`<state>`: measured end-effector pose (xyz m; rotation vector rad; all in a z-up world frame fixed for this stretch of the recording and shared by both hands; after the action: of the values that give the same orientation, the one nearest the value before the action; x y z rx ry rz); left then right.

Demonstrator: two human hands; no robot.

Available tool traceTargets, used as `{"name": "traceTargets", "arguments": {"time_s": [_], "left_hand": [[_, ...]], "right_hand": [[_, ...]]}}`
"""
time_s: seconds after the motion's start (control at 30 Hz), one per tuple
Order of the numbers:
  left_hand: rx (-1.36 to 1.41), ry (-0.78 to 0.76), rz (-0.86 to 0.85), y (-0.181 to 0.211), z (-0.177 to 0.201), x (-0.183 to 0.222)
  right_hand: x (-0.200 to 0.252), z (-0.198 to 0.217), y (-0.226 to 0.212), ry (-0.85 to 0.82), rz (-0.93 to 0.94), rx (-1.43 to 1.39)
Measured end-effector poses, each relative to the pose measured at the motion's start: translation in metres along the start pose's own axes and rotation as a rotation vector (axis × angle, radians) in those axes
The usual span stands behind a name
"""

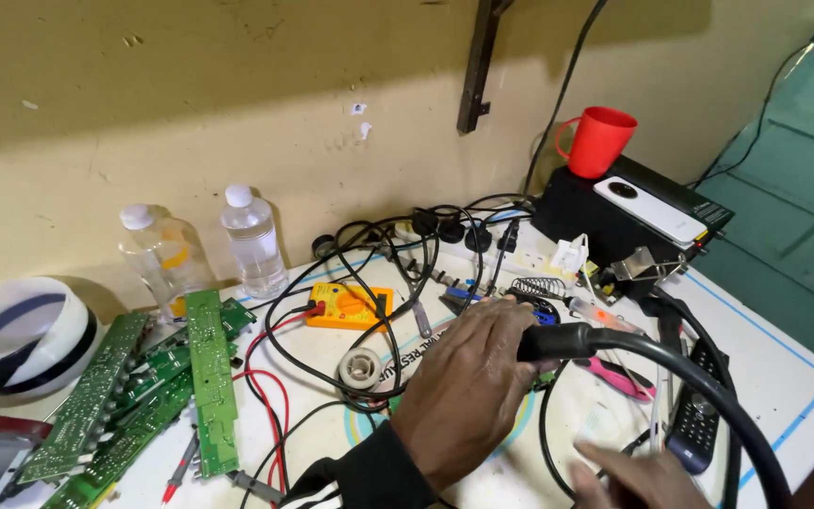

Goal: Using a hot air rework station to desolder or repair components on multiple circuit boards at a workbench.

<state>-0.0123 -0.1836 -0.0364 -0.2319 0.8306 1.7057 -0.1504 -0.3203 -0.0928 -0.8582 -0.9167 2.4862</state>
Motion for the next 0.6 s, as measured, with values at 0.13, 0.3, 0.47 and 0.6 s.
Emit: {"name": "traceTargets", "arguments": {"time_s": [0.13, 0.3, 0.47, 0.6], "left_hand": [[-0.079, 0.024, 0.011, 0.005, -0.001, 0.006], [-0.036, 0.035, 0.101, 0.003, 0.007, 0.011], [-0.062, 0.114, 0.088, -0.006, 0.019, 0.01], [0.196, 0.102, 0.155, 0.001, 0.058, 0.014]], "right_hand": [[-0.032, -0.045, -0.023, -0.243, 0.185, -0.26], [-0.061, -0.078, -0.013, -0.254, 0.232, -0.405], [-0.101, -0.084, -0.026, -0.196, 0.236, -0.439], [-0.099, -0.099, -0.028, -0.098, 0.159, -0.637]]}}
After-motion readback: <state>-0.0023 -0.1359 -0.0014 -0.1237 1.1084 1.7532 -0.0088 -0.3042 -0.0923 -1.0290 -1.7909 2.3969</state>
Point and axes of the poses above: each hand's wrist, its own x-axis away from the middle knuckle, its own z-axis out of the back of the hand, y = z × x, the point moved 1 cm from there along -x, towards the middle knuckle, and after that the axes turned 15 degrees about -y, right-handed, at the moved point
